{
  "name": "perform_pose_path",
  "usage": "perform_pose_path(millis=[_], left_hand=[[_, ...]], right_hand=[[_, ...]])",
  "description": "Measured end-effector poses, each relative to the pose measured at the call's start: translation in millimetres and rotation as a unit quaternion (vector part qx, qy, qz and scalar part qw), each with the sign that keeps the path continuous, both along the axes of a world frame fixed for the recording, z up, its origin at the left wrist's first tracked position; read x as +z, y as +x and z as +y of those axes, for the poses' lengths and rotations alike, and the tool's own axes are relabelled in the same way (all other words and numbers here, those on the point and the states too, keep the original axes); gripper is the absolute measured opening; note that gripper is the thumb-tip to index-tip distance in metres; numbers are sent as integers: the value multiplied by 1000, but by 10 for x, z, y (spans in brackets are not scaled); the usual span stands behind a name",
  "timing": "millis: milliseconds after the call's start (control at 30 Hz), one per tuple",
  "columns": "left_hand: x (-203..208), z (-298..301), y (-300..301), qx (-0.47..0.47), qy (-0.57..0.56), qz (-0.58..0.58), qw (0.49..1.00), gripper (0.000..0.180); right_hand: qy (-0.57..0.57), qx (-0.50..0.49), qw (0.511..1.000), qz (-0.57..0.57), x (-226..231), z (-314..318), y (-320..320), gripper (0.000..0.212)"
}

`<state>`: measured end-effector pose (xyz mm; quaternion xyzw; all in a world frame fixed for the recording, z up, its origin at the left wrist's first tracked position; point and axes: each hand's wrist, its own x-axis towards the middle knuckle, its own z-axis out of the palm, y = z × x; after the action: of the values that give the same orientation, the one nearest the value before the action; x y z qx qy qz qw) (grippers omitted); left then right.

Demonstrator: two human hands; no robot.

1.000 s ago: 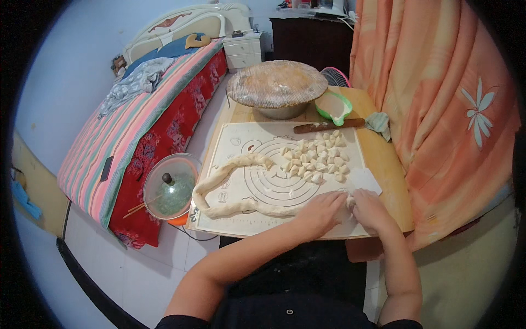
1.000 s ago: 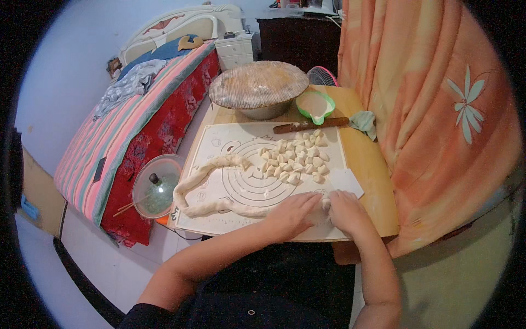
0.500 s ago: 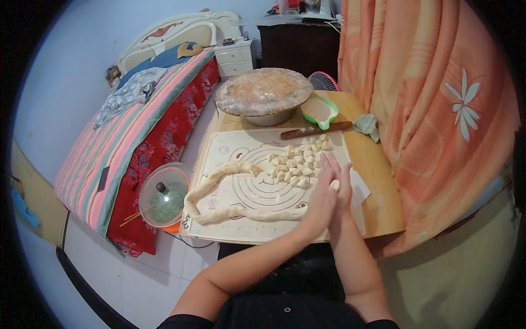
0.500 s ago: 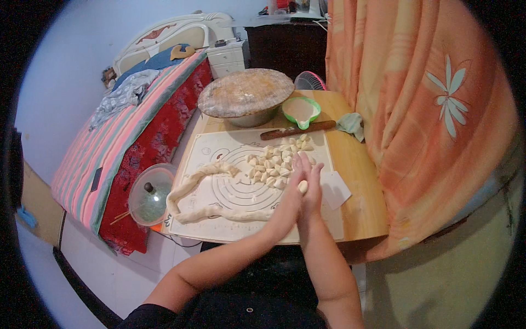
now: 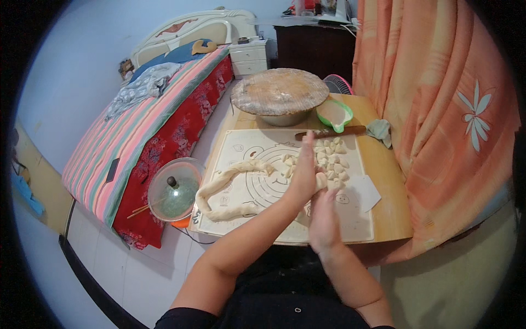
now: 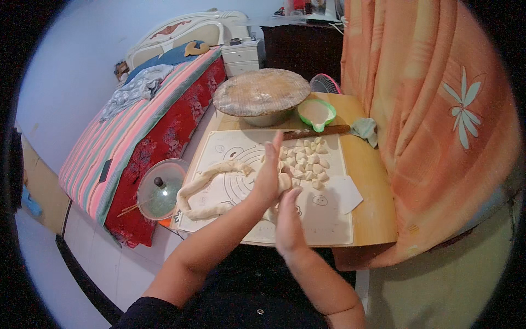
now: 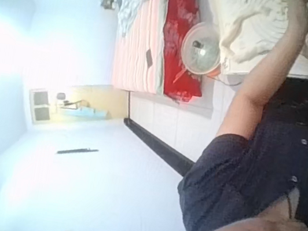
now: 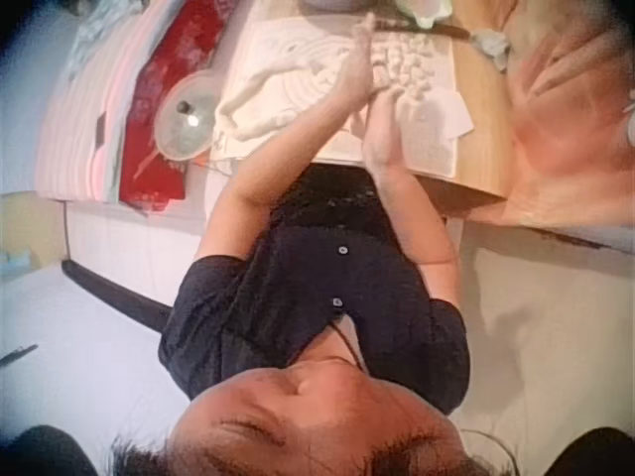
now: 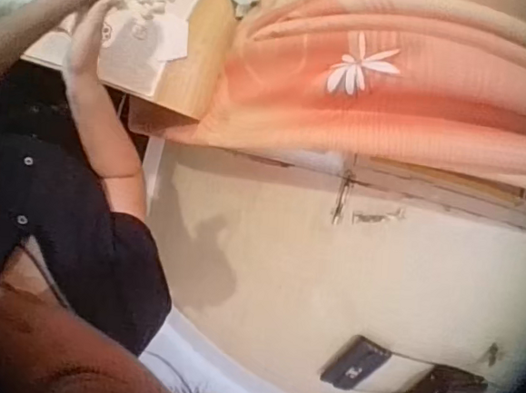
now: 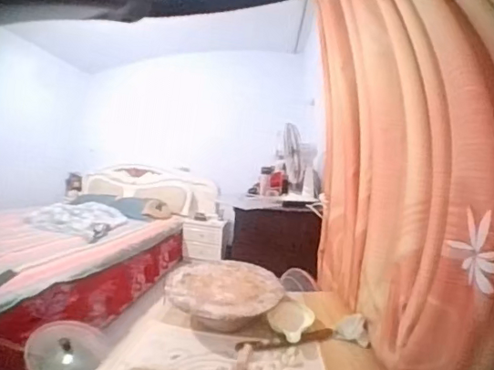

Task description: The person rolls a long piece of dough into a rope shape on a silicone mat, then uses a plastic scraper to cut it into small uniform pieces. The cut pieces are gathered and placed on the mat. The person repeats this process with additional dough pieces.

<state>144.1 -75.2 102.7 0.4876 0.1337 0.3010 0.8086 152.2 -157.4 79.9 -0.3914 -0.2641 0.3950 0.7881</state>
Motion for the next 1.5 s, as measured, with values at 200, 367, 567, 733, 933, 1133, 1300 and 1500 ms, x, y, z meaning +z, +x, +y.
perform_pose_path(millis=[200,367,567,733,933,1133,1300,1500], left_hand=[[-470,-264,168,174,365,2,915,58],[-508,207,74,117,291,72,947,65],[-371,19,87,153,322,49,933,64],[-265,345,56,103,223,112,963,74],[-454,446,-542,-132,370,130,910,73],[-858,228,-781,-120,606,341,708,70],[-1083,333,-821,-15,742,268,614,57],[-1149,240,-1082,10,737,295,608,49]], right_hand=[[26,10,999,32,148,74,458,76],[-19,16,999,28,30,66,52,77],[14,2,1000,18,112,15,74,80],[-9,-30,1000,-3,-18,136,-23,53],[60,32,986,151,35,114,671,32],[126,111,961,219,-175,-10,961,32],[-95,-58,993,-46,-804,-347,1057,22],[-245,-119,580,-768,-829,-693,792,44]])
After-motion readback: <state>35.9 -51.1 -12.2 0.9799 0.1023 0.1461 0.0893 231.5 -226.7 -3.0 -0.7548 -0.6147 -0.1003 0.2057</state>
